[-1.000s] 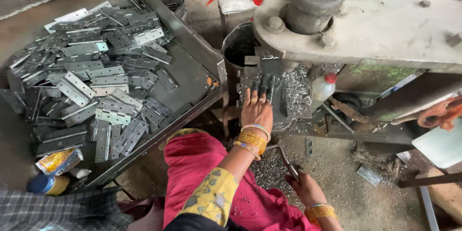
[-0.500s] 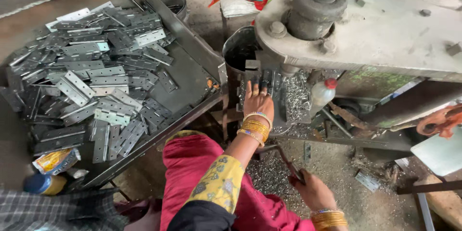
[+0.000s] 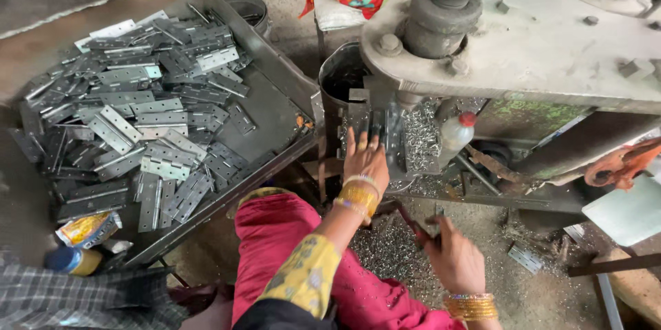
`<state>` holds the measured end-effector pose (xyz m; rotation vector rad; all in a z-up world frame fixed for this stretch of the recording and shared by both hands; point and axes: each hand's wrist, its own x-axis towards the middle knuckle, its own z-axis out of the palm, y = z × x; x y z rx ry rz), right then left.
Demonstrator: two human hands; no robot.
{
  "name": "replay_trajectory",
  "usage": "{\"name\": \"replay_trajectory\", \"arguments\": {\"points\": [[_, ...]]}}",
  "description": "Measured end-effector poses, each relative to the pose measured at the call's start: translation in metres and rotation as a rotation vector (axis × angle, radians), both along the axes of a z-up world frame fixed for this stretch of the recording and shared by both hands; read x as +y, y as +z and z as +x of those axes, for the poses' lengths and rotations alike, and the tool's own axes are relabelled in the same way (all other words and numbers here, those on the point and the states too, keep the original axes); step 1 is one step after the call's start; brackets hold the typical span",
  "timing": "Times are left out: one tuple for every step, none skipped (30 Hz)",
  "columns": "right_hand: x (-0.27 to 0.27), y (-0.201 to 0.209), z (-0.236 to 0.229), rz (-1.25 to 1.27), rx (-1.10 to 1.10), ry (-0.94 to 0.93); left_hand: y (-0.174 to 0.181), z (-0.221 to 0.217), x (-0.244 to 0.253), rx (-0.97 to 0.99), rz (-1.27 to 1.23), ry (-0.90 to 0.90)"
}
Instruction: The person operates a drill press to process metal hinge plates. They pick up plates from a metal tray, position them under the drill, and use a lever to activate the machine, then place the processed plates back into the tray.
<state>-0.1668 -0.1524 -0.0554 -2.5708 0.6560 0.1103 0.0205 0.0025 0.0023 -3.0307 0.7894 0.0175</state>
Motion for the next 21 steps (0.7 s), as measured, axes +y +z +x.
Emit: {"name": "replay_trajectory", "arguments": {"points": [[0.006,0.023,0.004,-0.015,-0.119,0.013,-0.010,-0.019,0.009,-0.102,-0.125,-0.036],[0.011,0.044,0.008,-0.032,-0.237,0.025,-0.022,-0.037,0.019,-0.202,-0.250,-0.074],[0.016,0.061,0.010,-0.052,-0.353,0.039,-0.031,-0.049,0.030,-0.290,-0.286,-0.146],[0.021,0.074,0.011,-0.054,-0.379,0.018,-0.038,-0.055,0.039,-0.377,-0.322,-0.219],[0.025,0.084,0.010,-0.063,-0.396,0.011,-0.042,-0.061,0.044,-0.459,-0.366,-0.275],[0.030,0.089,0.010,-0.071,-0.414,0.005,-0.043,-0.063,0.045,-0.349,-0.425,-0.256],[0.031,0.092,0.010,-0.085,-0.407,0.008,-0.040,-0.057,0.039,-0.243,-0.486,-0.241],[0.031,0.093,0.010,-0.099,-0.399,0.012,-0.034,-0.049,0.030,-0.136,-0.546,-0.226],[0.031,0.092,0.010,-0.113,-0.394,0.015,-0.024,-0.040,0.016,-0.183,-0.544,-0.175],[0.030,0.090,0.010,-0.112,-0.363,0.015,-0.013,-0.033,-0.001,-0.230,-0.542,-0.124],[0.028,0.088,0.010,-0.111,-0.337,0.010,-0.003,-0.027,-0.017,-0.280,-0.539,-0.080],[0.026,0.086,0.011,-0.110,-0.312,0.004,0.004,-0.021,-0.028,-0.170,-0.415,-0.025],[0.024,0.084,0.010,-0.118,-0.311,0.011,0.009,-0.018,-0.036,-0.058,-0.288,0.033],[0.023,0.083,0.010,-0.125,-0.311,0.017,0.012,-0.017,-0.039,0.052,-0.161,0.091],[0.022,0.082,0.010,-0.129,-0.310,0.025,0.011,-0.017,-0.038,0.037,-0.265,0.099],[0.021,0.082,0.011,-0.139,-0.272,0.019,0.008,-0.018,-0.032,0.021,-0.370,0.107],[0.022,0.082,0.013,-0.142,-0.232,0.013,0.003,-0.020,-0.022,0.008,-0.468,0.114],[0.022,0.081,0.015,-0.145,-0.191,0.006,-0.002,-0.021,-0.012,-0.027,-0.413,0.082],[0.022,0.079,0.013,-0.135,-0.177,0.019,-0.009,-0.027,0.001,-0.049,-0.355,0.054],[0.022,0.076,0.012,-0.124,-0.164,0.031,-0.015,-0.033,0.010,-0.070,-0.298,0.025],[0.020,0.074,0.011,-0.117,-0.150,0.048,-0.018,-0.038,0.015,-0.025,-0.237,0.015]]}}
